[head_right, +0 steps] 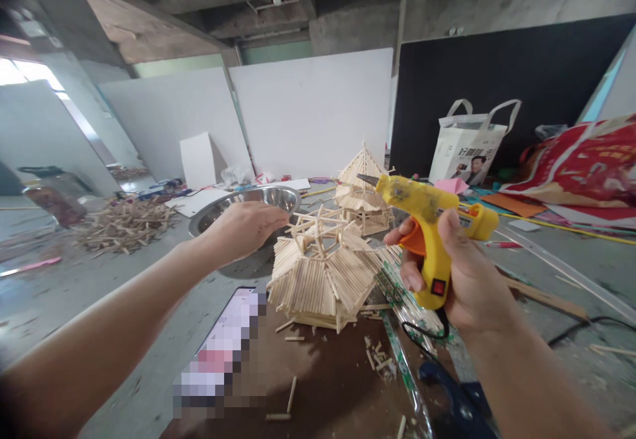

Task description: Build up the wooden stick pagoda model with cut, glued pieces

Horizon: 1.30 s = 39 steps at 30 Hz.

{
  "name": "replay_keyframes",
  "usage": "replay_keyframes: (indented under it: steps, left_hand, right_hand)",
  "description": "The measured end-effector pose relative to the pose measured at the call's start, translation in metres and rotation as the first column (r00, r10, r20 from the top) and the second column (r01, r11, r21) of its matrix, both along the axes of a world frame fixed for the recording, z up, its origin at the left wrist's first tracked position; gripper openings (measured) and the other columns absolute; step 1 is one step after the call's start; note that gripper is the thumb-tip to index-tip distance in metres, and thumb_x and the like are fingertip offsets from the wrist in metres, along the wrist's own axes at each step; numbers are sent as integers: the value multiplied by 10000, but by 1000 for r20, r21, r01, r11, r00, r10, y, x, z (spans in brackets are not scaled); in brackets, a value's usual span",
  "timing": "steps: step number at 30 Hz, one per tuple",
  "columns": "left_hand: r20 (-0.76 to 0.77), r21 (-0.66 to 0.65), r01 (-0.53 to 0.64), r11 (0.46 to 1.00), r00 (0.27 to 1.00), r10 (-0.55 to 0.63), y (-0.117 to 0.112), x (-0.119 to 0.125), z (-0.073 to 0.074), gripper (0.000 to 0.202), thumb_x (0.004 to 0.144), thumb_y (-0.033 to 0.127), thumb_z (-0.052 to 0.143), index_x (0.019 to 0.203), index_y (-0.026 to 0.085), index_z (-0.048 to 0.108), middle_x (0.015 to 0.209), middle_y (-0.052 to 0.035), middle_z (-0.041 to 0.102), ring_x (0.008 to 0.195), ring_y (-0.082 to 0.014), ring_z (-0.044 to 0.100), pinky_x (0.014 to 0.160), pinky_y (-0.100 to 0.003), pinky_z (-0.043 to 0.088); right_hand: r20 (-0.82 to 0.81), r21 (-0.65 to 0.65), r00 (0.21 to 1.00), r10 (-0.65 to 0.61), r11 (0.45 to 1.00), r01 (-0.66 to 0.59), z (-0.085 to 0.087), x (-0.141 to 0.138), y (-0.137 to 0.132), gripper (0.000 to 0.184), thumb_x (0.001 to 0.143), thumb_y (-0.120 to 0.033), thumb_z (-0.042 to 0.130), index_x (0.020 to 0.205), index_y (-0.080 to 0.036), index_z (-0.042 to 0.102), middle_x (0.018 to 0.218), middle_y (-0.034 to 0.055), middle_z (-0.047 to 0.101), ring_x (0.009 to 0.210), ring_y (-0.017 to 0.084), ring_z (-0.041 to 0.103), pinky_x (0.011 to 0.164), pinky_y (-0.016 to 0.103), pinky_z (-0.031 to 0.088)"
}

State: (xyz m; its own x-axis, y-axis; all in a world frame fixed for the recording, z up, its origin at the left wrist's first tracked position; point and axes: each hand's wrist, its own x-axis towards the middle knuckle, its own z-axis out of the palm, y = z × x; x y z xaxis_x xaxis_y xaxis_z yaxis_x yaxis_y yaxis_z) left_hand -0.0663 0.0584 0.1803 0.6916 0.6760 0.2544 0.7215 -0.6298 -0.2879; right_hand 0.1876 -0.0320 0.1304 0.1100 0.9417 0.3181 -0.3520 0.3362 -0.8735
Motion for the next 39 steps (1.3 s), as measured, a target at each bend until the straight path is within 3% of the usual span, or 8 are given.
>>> replay_keyframes:
  steps: [10,20,25,28,31,33,35,39]
  left_hand:
    - [-34,0,-64,998,997,64,-6,4,5,259,820,162,345,829,174,603,814,-46,636,762,-153,562,653,-281,409]
    - [56,20,-54,998,997,53,-7,0,3,302,834,304,319,942,198,580,806,-40,640,735,-148,572,606,-263,401]
    - [260,137,-49,989,966,12,-11,-7,4,300,826,335,366,1036,186,520,926,-55,609,717,-118,558,602,-245,420]
    - [411,263,-68,962,910,-48,-22,-13,2,229,828,290,372,928,172,542,912,-66,586,752,-114,544,608,-234,436]
    - [405,298,-19,954,908,-108,-41,-15,-7,189,822,260,383,798,178,551,822,-47,583,734,-110,538,621,-234,444]
    - [300,217,75,973,944,-139,-56,-15,-18,211,824,263,382,741,176,556,735,-27,579,683,-104,539,606,-228,438]
    - [141,45,123,991,982,-128,-71,-15,-31,243,830,265,373,708,173,562,659,-15,572,617,-103,540,545,-218,420]
    - [-163,-343,52,938,980,-114,-95,-17,-61,192,802,187,406,691,179,563,664,-16,611,592,-142,579,487,-236,411]
  right_hand:
    - [-1,-3,1000,0,1000,0,-1,0,1,399,656,-596,496,718,-209,567,727,25,608,307,65,410,326,247,299]
    - [3,6,1000,-14,1000,14,1,-1,-1,387,669,-585,491,715,-210,572,729,25,603,314,63,408,324,242,298]
    - [8,-9,1000,-28,1000,28,0,0,-1,413,640,-611,499,709,-210,571,720,26,604,308,65,400,322,248,295]
    - [10,-12,1000,-23,1000,23,0,1,-1,413,655,-610,484,721,-211,569,732,25,603,312,62,402,328,250,298]
    - [32,4,999,-22,1000,22,4,3,-1,393,670,-594,484,723,-214,570,733,26,603,318,63,410,332,253,305]
    - [64,23,998,-28,999,26,8,5,-3,394,656,-598,498,720,-216,574,732,27,602,319,64,410,328,257,307]
    - [106,44,994,-36,999,32,13,7,-7,410,629,-614,514,722,-220,582,739,27,599,327,70,416,328,264,318]
    - [164,49,984,-69,997,61,19,8,-21,455,565,-646,544,722,-222,594,709,36,599,383,109,456,354,291,356]
